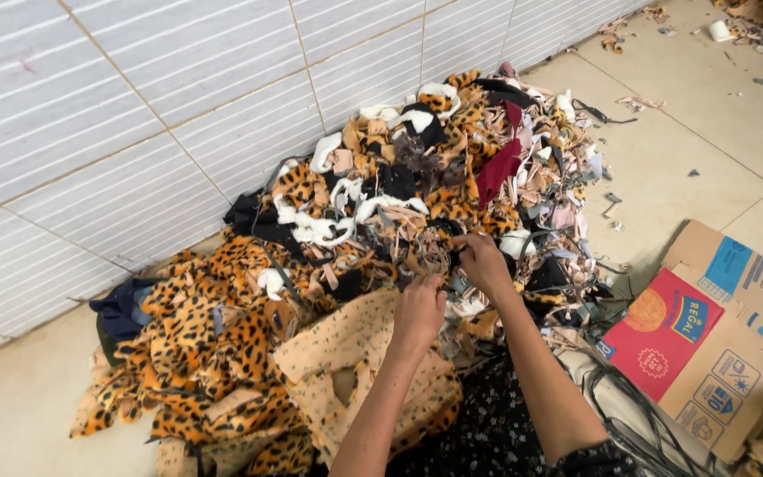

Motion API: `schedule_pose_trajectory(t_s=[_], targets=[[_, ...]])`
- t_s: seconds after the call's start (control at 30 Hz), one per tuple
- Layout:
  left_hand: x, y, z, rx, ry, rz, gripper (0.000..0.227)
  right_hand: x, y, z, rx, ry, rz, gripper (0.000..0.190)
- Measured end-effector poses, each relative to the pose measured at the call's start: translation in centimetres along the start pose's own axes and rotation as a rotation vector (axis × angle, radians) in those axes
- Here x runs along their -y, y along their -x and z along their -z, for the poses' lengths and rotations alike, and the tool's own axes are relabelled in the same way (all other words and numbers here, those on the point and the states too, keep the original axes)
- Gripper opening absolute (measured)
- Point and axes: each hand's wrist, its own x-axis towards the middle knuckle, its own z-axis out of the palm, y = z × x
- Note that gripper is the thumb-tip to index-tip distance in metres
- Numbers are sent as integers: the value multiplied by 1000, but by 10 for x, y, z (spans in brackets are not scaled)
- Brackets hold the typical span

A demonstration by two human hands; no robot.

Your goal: The person sorts through a large pile of leopard-print and other fabric scraps, using a piece of cardboard as a template and cutting the fabric with scissors.

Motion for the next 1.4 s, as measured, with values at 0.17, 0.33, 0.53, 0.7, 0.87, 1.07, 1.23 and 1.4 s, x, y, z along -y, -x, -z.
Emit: schedule_pose_trajectory(t_s=[0.17, 0.33, 0.53, 0.7, 0.87, 1.07, 1.23, 1.4], targets=[[-2, -35, 15, 11, 102, 16, 37, -33, -95, -33, -233, 285, 347, 32], [-3, -59, 19, -1, 136, 47, 38, -2, -106, -37, -102, 629, 277, 57], [-4, -62, 19, -18, 203, 36, 41, -93, -144, -93, -24, 646, 189, 51], [-1, -71, 5, 0, 205, 41, 43, -88, -105, -45, -456, 365, 354, 19], [1, -74, -22, 28, 211, 51, 44, -204, -136, -10, -533, 671, 134, 22], [4, -78, -32, 30, 249, 68, 44, -207, -141, -11, -198, 731, -95, 39], [10, -80, -43, 49, 409, 86, 46, -158, -117, -25, -220, 505, -63, 34], [-41, -33, -3, 22, 952, 229, 56, -66, -35, -15, -334, 575, 215, 19]])
